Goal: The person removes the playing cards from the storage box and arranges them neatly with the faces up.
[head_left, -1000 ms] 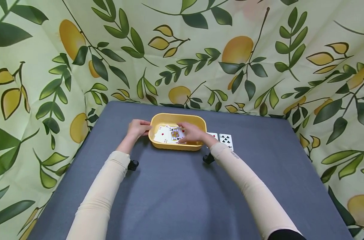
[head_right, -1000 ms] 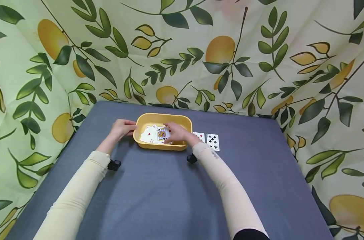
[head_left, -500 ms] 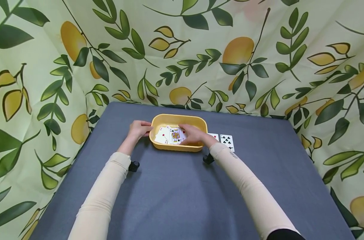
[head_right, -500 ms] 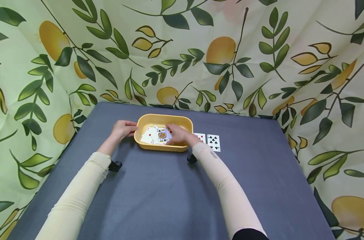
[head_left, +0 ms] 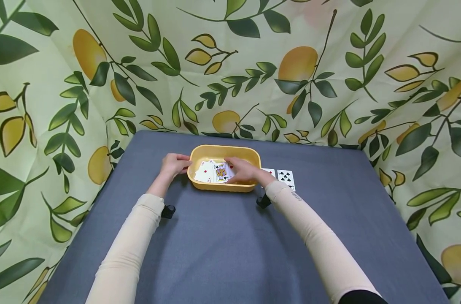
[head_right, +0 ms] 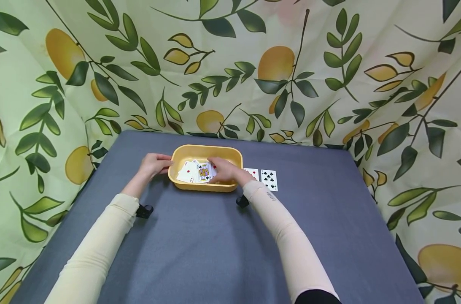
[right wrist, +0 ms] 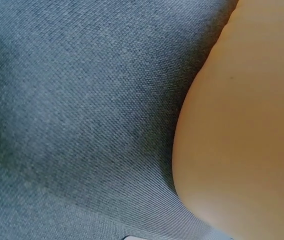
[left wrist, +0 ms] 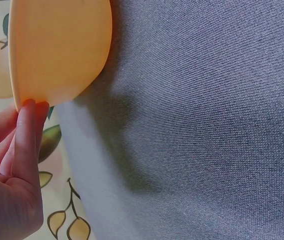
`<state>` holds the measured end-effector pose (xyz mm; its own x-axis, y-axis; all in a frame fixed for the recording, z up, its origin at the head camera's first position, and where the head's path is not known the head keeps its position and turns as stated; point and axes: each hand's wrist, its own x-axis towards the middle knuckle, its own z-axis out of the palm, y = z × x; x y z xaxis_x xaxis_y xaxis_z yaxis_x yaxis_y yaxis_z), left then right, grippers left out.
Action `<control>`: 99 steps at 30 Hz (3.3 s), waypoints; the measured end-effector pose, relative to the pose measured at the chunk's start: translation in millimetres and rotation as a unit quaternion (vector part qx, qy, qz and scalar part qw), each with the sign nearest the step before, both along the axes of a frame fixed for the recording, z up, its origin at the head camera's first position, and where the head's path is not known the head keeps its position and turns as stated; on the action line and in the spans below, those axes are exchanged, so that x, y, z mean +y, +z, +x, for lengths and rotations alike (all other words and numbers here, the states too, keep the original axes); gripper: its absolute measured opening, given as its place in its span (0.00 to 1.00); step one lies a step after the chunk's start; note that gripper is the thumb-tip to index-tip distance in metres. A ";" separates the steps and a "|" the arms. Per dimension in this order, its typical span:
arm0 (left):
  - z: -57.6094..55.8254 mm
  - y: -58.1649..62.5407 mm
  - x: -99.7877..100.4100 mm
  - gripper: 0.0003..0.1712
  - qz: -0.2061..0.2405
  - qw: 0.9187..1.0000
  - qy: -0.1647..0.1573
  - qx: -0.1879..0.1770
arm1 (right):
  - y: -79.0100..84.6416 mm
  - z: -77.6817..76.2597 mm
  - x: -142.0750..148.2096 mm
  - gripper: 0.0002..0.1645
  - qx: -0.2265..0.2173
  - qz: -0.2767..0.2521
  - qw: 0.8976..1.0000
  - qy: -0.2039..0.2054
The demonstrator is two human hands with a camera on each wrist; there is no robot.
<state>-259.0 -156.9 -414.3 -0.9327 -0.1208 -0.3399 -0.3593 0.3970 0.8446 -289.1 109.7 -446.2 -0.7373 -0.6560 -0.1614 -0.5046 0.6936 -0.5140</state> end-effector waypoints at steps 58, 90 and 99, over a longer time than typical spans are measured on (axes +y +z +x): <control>3.1 -0.5 -0.1 0.20 0.003 1.000 -0.003 -0.004 | 41.0 39.9 155.6 0.51 -0.029 -0.146 0.980 -0.134; 5.1 0.8 -3.6 0.21 -0.003 1.000 -0.008 -0.006 | 2.2 52.4 272.0 0.52 -0.098 -0.132 0.972 -0.171; 4.2 0.7 1.1 0.21 -0.014 1.000 -0.009 -0.010 | -3.9 59.5 280.6 0.51 -0.098 -0.129 0.971 -0.174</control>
<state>-254.9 -155.8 -413.5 -0.9279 -0.1148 -0.3548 -0.3685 0.4269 0.8258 -229.6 390.3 -450.1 -0.8932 -0.4100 -0.1847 -0.1374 0.6399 -0.7560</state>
